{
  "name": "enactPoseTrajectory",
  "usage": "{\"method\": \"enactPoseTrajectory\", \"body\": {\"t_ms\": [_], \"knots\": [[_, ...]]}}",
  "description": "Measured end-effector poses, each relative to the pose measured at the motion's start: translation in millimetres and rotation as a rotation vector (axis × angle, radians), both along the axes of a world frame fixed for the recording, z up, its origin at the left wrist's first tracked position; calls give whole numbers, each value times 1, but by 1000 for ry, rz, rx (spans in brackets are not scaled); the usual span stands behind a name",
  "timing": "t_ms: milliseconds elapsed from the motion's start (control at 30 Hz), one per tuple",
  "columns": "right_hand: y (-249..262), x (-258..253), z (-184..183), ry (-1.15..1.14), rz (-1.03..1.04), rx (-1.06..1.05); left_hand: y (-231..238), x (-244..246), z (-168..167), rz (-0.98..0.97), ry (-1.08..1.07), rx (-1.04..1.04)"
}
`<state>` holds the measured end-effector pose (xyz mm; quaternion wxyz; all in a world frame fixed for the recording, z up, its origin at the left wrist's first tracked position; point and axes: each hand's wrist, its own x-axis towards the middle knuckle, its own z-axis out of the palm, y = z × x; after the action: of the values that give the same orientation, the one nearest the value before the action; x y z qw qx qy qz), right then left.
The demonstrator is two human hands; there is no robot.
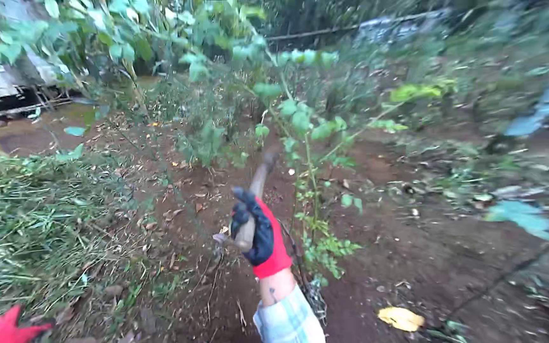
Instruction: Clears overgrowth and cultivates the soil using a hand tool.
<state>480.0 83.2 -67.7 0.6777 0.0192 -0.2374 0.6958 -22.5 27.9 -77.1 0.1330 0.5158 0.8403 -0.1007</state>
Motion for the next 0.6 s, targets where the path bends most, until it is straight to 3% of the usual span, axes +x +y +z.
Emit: {"method": "enactPoseTrajectory", "body": {"t_ms": [100,333,433,600], "knots": [[-10,-19,-28,-76,-16,-160,15,22,-64,-84,-116,-57],[-38,-48,-88,-348,-10,-497,23,58,-189,-80,-304,-220],[-42,-52,-119,-477,16,-641,8,65,-248,16,-322,-227],[-50,-51,-182,-828,-20,-962,-15,93,-315,246,-305,-145]]}}
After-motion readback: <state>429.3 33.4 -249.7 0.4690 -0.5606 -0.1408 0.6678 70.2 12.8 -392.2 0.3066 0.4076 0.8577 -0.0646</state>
